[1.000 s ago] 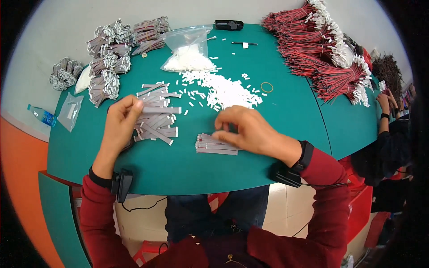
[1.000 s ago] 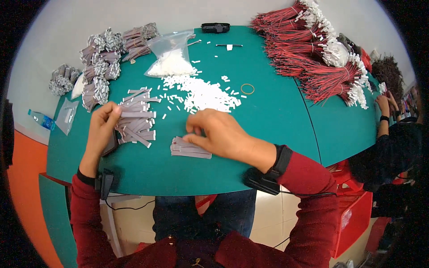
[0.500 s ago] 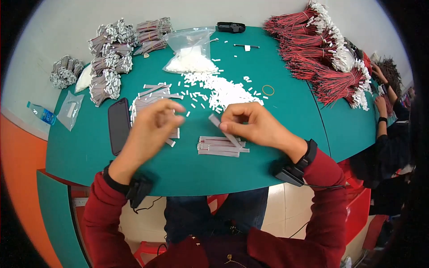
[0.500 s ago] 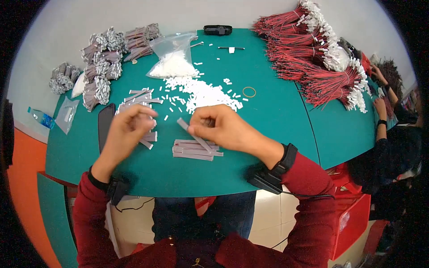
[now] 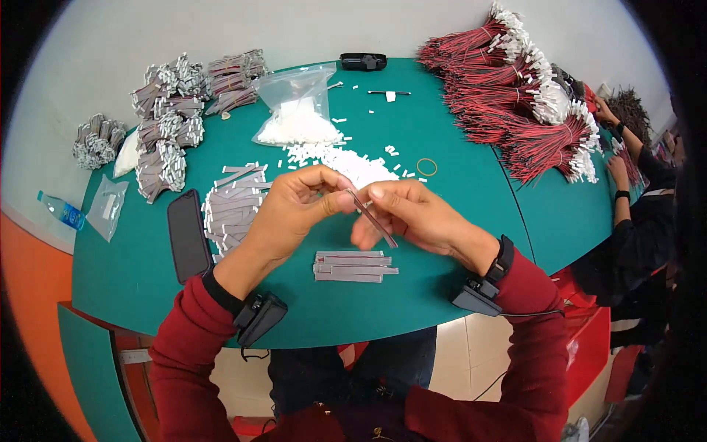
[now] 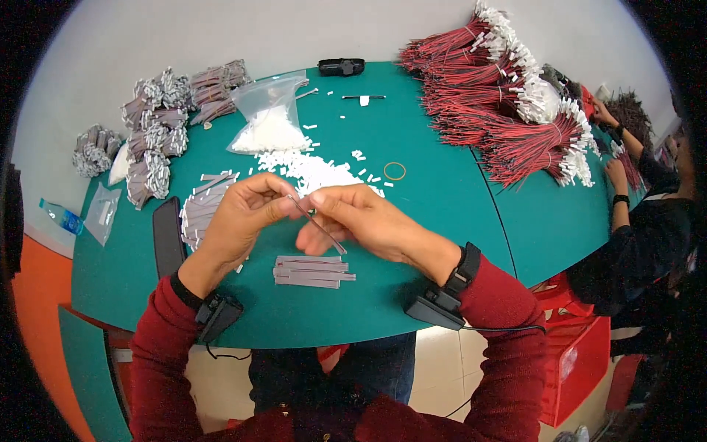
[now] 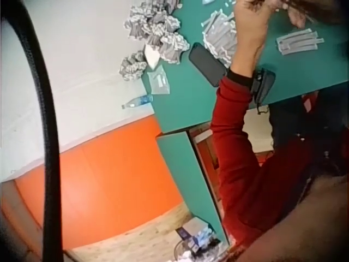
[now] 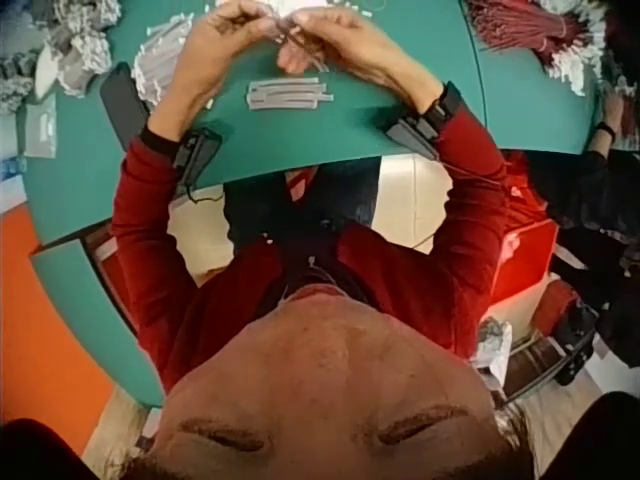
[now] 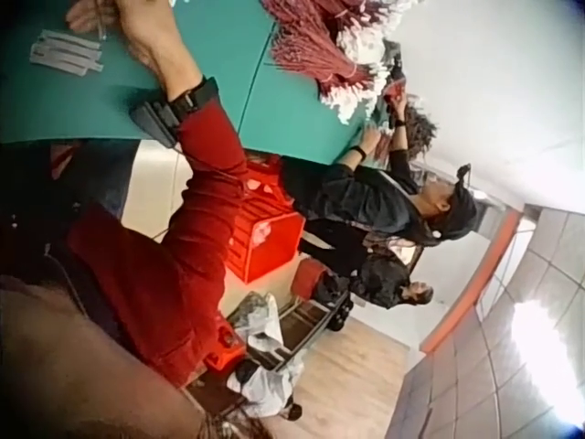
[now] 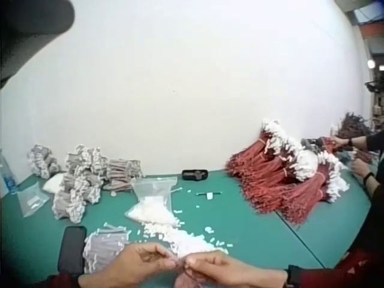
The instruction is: Assembling small electronic components by attaching small white plastic pieces to metal strips at a workbench.
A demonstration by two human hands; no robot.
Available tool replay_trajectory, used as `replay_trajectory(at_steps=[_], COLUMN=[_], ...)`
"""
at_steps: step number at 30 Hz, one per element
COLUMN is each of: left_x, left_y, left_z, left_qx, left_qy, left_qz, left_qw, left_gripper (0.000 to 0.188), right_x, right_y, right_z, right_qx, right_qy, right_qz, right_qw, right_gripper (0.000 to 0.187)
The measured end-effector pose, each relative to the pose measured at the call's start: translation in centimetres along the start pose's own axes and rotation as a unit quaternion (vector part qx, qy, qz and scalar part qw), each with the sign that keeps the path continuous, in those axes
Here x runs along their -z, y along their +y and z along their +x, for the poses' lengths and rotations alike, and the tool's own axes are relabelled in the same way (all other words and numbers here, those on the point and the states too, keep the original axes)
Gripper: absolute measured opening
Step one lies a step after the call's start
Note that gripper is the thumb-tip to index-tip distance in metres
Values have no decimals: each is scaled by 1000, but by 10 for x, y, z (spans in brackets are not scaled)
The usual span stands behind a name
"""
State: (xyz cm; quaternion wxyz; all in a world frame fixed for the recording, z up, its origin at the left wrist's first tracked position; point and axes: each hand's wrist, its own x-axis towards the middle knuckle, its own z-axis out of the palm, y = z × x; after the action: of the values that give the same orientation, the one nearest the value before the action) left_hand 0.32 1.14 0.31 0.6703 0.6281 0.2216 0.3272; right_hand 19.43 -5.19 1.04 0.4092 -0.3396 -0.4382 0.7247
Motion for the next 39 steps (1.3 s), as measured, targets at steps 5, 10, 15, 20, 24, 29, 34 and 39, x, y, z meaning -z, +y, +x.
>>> replay_trajectory(at_steps=[5,10,15,20,24,29,34,39], left_x=[-1,-5,-7,-13,-13,-14,-13,-11], left_y=[-3,-5,-15,-9,-9,-10,-12,-19], left_z=[5,0,-2,-4,-6,-6,-6,-5], left_qx=[-19,51,53,51,38,33,37,-19], left_qy=[7,15,54,90,95,83,83,101], left_qz=[24,-23,-30,-26,-14,-9,-26,82], left_qw=[1000,998,997,994,995,996,996,991], left_gripper=[15,18,17,13,12,12,12,13], right_x=[12,7,-1,-4,-5,-6,-4,-8], right_y=[10,13,13,15,16,15,16,14], right_z=[5,6,5,4,3,4,3,5], right_qx=[6,59,59,74,67,84,87,93], right_qy=[-23,66,87,93,97,107,102,107], right_qz=[-73,-98,-147,-192,-182,-170,-206,-178], right_qw=[997,991,984,974,976,976,969,974], right_gripper=[21,19,18,19,20,19,19,18])
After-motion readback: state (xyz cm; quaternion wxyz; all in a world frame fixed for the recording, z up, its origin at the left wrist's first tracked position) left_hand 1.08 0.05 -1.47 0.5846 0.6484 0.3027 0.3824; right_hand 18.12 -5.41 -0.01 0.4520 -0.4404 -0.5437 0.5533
